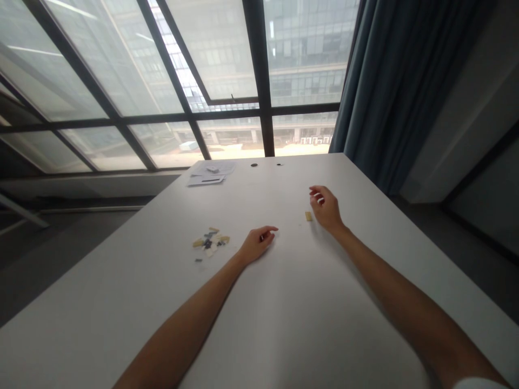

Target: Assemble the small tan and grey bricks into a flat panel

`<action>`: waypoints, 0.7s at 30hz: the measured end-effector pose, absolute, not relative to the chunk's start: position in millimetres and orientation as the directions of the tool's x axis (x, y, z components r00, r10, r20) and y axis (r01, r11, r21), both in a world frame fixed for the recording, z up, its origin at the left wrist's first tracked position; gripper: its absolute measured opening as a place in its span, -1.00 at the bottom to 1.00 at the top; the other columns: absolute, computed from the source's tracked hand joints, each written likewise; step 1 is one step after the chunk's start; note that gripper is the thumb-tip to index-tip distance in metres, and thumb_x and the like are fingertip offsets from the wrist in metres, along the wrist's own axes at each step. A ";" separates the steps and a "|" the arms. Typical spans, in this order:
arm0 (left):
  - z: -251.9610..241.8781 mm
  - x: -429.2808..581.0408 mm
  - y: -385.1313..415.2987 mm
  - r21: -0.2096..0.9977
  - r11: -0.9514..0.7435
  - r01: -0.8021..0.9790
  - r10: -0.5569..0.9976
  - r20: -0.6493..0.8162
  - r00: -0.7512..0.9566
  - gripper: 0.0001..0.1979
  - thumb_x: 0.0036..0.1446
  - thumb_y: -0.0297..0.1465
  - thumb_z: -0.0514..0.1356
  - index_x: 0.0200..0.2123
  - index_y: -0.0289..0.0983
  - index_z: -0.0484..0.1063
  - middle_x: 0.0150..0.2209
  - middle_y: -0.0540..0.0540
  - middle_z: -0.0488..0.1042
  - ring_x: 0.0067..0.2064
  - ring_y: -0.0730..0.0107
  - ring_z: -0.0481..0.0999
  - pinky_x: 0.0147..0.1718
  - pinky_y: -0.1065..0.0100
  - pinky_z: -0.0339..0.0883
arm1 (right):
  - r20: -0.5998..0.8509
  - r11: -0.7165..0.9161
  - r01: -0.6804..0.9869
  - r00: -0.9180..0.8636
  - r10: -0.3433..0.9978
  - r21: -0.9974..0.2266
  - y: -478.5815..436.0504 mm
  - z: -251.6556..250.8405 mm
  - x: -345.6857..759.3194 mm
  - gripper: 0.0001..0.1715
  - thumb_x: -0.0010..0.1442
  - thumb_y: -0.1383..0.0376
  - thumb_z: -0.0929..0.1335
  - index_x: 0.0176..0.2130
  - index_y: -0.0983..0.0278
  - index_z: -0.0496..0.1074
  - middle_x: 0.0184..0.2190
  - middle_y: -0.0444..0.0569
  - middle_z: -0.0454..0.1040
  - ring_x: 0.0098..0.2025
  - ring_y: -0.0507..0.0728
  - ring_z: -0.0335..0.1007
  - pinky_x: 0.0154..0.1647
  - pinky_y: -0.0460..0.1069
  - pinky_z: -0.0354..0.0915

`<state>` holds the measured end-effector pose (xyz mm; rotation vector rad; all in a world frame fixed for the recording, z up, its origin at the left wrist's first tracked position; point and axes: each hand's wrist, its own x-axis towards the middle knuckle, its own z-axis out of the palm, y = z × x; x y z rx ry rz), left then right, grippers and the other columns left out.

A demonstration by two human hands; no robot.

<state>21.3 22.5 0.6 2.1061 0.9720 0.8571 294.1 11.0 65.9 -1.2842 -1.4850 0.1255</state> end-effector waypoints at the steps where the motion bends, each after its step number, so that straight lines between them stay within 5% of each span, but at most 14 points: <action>1: 0.3 21.2 22.6 0.765 -0.512 0.389 0.812 0.285 0.509 -0.65 0.23 -0.26 0.13 -0.06 -0.31 0.57 -0.53 0.06 0.31 -0.48 0.51 0.19 -0.46 0.45 0.10 | 0.636 0.420 0.630 0.154 0.757 -0.653 5.7 63.7 282.7 -0.67 0.25 0.28 0.24 -0.01 0.23 0.41 -0.15 0.02 0.51 -0.26 0.11 0.41 -0.24 0.00 0.34; 9: -0.3 22.1 23.4 0.715 -0.533 0.453 0.820 0.302 0.487 -0.67 0.22 -0.34 0.11 -0.08 -0.32 0.59 -0.54 0.07 0.32 -0.49 0.52 0.20 -0.42 0.45 0.13 | 0.472 0.419 0.762 -0.171 0.865 -0.493 -20.7 11.7 226.5 -0.85 0.26 0.32 0.29 -0.16 0.19 0.44 -0.25 -0.05 0.49 -0.25 0.11 0.40 -0.18 -0.03 0.25; 21: -1.2 23.5 22.9 0.697 -0.524 0.489 0.827 0.277 0.490 -0.66 0.22 -0.34 0.10 -0.07 -0.32 0.59 -0.53 0.05 0.39 -0.48 0.50 0.24 -0.41 0.46 0.15 | 0.296 0.362 0.867 -0.267 0.917 -0.342 -24.4 -2.0 220.9 -0.83 0.32 0.27 0.29 -0.25 0.24 0.47 -0.27 -0.05 0.46 -0.23 0.07 0.35 -0.21 -0.06 0.14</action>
